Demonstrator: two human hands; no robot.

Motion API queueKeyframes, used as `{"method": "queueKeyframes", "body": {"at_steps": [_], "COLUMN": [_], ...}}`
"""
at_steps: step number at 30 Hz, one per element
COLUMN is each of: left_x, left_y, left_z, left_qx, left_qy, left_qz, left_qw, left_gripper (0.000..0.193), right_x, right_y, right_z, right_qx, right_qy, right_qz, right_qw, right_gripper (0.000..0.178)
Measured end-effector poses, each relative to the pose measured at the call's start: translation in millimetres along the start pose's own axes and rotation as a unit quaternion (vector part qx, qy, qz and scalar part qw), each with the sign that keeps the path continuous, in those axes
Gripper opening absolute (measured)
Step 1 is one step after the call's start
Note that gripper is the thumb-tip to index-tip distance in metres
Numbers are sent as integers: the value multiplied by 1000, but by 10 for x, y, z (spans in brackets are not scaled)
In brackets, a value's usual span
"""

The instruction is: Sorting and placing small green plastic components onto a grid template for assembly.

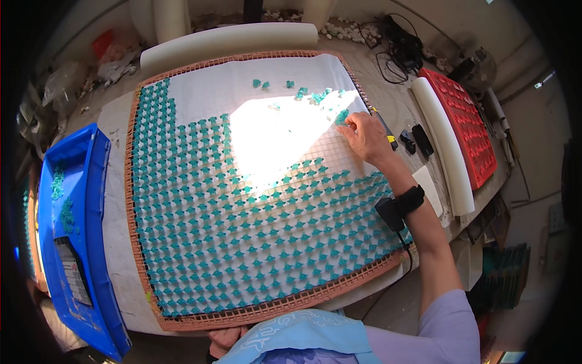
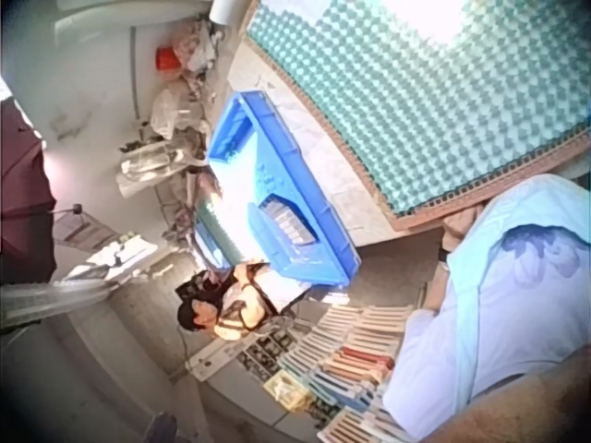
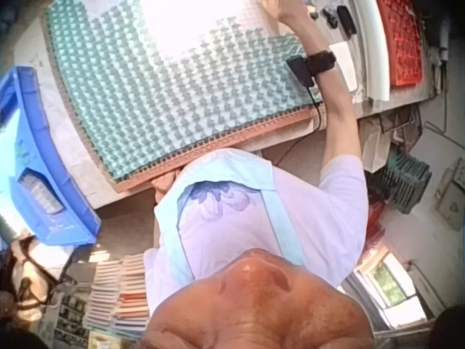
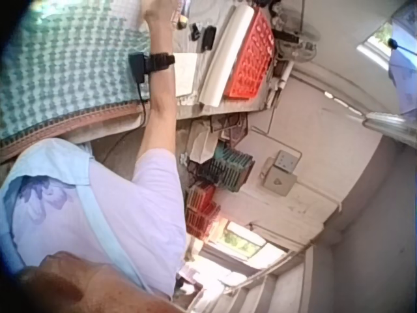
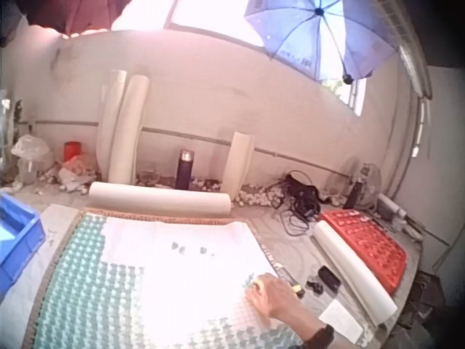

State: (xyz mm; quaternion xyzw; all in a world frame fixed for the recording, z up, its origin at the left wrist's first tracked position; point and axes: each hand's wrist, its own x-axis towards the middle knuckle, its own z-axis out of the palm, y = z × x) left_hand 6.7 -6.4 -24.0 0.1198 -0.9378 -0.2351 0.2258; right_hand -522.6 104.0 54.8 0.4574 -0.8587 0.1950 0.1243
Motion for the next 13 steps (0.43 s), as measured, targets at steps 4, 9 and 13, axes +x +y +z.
{"method": "queueKeyframes", "body": {"at_steps": [4,9,13], "left_x": [35,14,-309], "left_y": [27,1,-145], "left_z": [-1,-34,-76], "left_qx": [-2,-9,1], "left_qy": [-2,5,-5], "left_qz": [0,2,11], "left_qw": [1000,1000,1000], "left_gripper": [23,24,25], "right_x": [16,-32,-247], "right_y": [46,-244,-58], "right_z": [68,-216,-297], "right_qx": [-21,130,160], "right_qy": [24,-116,-134], "right_qz": [-26,77,56], "right_qw": [999,982,976], "right_gripper": [19,11,12]}}
